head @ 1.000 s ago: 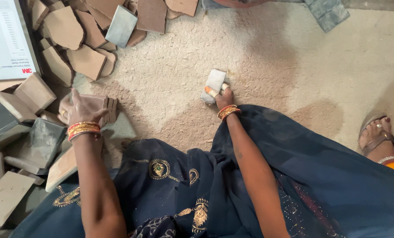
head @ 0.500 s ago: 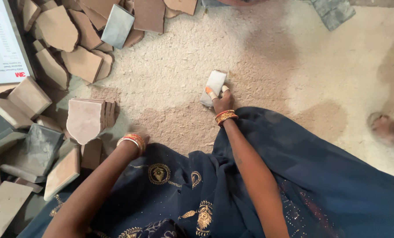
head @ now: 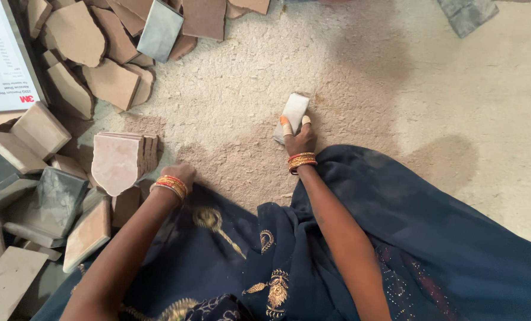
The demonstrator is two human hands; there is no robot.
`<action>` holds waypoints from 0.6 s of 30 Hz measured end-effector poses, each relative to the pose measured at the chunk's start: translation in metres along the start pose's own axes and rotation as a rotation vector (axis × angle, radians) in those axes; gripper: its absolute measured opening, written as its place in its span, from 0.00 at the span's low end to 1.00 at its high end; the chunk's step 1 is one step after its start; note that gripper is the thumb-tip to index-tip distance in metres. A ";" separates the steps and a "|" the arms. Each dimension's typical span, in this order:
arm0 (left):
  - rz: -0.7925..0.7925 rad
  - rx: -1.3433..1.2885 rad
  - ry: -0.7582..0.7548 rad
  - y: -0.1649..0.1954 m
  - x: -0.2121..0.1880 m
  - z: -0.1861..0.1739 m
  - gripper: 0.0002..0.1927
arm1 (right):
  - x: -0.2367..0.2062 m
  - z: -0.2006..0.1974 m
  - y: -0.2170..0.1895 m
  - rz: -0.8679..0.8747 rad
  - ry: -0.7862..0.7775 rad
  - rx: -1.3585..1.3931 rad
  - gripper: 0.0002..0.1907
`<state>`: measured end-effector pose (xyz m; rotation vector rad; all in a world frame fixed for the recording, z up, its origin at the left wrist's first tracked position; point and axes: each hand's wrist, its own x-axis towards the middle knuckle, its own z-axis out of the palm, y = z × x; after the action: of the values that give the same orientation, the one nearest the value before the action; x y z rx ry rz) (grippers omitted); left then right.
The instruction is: The person sits on the floor and repeatedly smooths the edges of small, irregularly shaped tiles using a sanding block. They pick up tiles from a pile, rub the edges, and place them into a nearby orange basin.
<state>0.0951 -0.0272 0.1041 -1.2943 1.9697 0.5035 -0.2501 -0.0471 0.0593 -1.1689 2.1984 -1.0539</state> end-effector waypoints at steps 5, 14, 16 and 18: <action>-0.032 -0.044 0.163 -0.013 0.018 -0.005 0.08 | -0.003 -0.002 -0.006 -0.075 0.042 -0.017 0.29; -0.082 -0.416 0.269 -0.033 0.061 -0.061 0.11 | -0.005 0.002 -0.002 -0.145 0.073 -0.057 0.29; -0.027 -0.459 0.363 -0.039 0.078 -0.076 0.11 | -0.006 0.004 -0.001 -0.153 0.084 -0.064 0.29; -0.045 -0.516 0.383 -0.045 0.094 -0.091 0.11 | -0.006 0.005 0.001 -0.150 0.090 -0.065 0.29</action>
<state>0.0815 -0.1646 0.0975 -1.8620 2.1957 0.8298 -0.2436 -0.0438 0.0558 -1.3576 2.2576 -1.1229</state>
